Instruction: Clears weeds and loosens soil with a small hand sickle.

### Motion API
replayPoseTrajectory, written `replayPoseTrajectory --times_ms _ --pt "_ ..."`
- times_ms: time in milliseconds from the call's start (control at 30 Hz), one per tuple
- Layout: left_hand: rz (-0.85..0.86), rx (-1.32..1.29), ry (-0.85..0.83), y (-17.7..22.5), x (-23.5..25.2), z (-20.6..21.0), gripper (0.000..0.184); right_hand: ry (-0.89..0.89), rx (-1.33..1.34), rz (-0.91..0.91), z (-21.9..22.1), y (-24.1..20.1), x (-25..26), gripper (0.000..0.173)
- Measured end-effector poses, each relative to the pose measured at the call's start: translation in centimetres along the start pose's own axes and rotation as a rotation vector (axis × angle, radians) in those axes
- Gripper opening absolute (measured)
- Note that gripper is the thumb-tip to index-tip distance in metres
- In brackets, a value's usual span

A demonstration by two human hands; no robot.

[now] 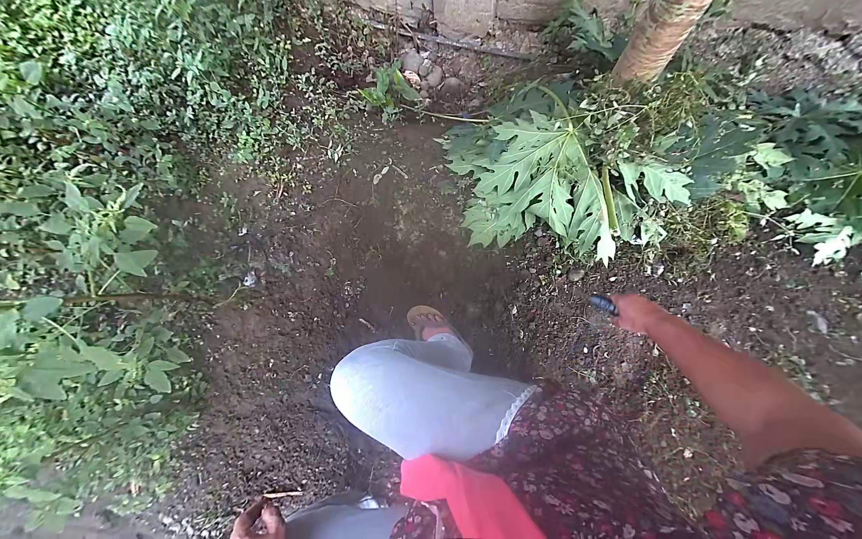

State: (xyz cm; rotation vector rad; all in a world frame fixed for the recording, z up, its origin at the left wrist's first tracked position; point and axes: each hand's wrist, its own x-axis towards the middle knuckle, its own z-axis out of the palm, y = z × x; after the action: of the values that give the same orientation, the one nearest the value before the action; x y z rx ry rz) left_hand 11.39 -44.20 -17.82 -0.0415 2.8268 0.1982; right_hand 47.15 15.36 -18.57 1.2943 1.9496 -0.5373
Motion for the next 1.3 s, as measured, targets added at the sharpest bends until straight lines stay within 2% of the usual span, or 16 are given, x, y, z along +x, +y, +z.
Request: replayPoseTrajectory --times_ms 133,233,333,400,533,633,767,900,1033,1200,1300 --pt "-0.009 -0.005 0.011 -0.1 0.1 0.5 0.038 0.242 0.428 0.282 -2.2 -1.1 0.5 0.053" --pt "-0.019 0.006 0.016 -0.3 0.2 0.6 0.038 0.296 0.596 0.281 1.3 0.3 0.0 0.056" --pt "-0.021 0.002 0.007 0.2 0.1 0.5 0.038 0.123 0.549 0.157 5.7 2.5 -2.8 0.052" --pt "-0.013 0.009 0.004 0.4 0.1 0.4 0.038 -0.017 0.581 0.109 8.1 2.3 -4.8 0.049" --pt "-0.002 0.011 -0.015 0.9 0.0 0.1 0.038 -0.196 0.804 0.156 13.4 1.7 -6.5 0.044" --pt "0.001 0.013 0.0 1.0 0.1 0.0 0.038 -0.323 0.56 0.23 15.4 3.9 -5.0 0.05" --pt "-0.005 0.008 -0.012 1.0 -0.2 0.0 0.038 -0.252 0.25 0.338 13.2 4.0 -3.9 0.051" --pt "-0.01 0.007 -0.012 0.9 -0.3 -0.1 0.037 -0.109 0.283 0.328 12.0 2.7 -3.8 0.06" --pt "-0.029 0.026 -0.025 0.7 -0.3 -0.2 0.039 -0.001 0.366 0.332 12.9 0.3 -3.5 0.051" --pt "-0.04 0.035 -0.011 0.5 -0.3 0.0 0.038 -0.081 -0.026 0.309 12.1 2.2 -3.7 0.046" --pt "-0.03 0.02 -0.019 0.5 -0.3 0.0 0.038 -0.04 -0.039 0.268 10.3 2.6 -4.0 0.047"
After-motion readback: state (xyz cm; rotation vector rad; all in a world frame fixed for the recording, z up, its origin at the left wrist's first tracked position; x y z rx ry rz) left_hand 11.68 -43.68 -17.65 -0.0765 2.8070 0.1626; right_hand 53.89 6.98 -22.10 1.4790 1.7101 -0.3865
